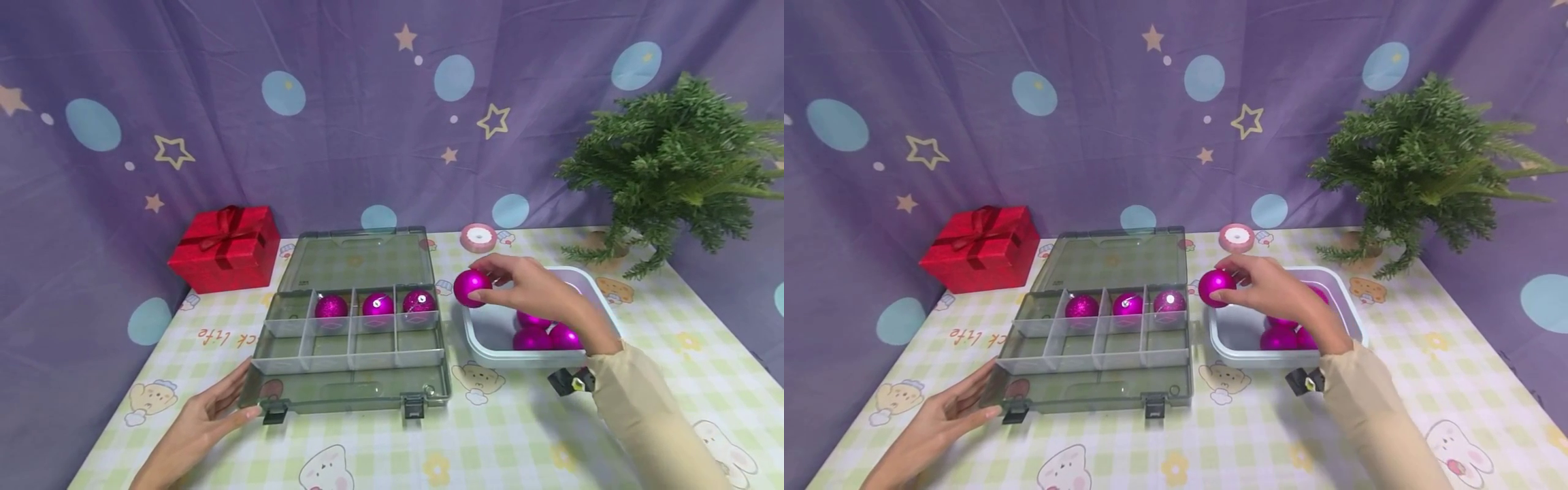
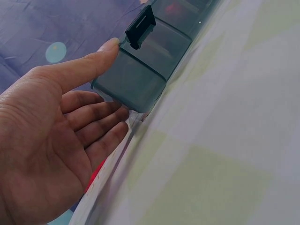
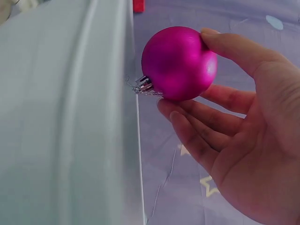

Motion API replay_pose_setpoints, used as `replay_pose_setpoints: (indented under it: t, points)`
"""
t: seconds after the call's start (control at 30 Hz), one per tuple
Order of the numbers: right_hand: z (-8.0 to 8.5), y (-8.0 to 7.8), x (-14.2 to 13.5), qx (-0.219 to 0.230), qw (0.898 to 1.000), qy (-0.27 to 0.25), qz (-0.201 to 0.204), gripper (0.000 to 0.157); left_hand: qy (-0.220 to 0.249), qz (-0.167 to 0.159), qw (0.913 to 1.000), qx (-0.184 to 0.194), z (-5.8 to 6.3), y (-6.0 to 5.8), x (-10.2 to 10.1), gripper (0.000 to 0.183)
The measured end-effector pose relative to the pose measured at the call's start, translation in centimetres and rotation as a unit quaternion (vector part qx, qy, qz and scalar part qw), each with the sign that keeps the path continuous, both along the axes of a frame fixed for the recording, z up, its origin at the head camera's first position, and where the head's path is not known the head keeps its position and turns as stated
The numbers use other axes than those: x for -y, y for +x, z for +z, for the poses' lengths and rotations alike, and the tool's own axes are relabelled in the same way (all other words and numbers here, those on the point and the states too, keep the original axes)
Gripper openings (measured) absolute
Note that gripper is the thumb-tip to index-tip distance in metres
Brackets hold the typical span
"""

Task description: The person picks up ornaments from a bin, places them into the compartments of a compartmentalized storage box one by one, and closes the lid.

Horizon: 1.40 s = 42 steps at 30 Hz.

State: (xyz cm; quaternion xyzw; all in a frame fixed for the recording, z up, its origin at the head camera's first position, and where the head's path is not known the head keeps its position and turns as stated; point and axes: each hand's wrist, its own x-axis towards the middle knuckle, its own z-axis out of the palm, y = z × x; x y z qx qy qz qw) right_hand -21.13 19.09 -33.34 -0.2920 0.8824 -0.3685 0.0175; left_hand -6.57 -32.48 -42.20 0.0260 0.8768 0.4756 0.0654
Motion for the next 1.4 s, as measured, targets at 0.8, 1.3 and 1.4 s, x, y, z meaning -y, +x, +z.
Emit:
replay_pose_setpoints:
  t: [0.8, 1.3, 1.4]
  points:
    - [1.0, -2.5, 8.7, -0.017, 0.996, -0.060, 0.068, 0.048, 0.013, -0.001, 0.9999, 0.010, 0.1, 0.0, 0.1, 0.079]
    - [0.3, -3.4, 13.9, 0.006, 0.990, -0.092, 0.109, 0.048, 0.012, -0.003, 0.9999, 0.009, 0.2, 0.0, 0.1, 0.080]
    - [0.0, -3.5, 14.9, 0.001, 0.989, -0.096, 0.114, 0.047, 0.014, -0.004, 0.9999, 0.006, 0.1, 0.0, 0.1, 0.080]
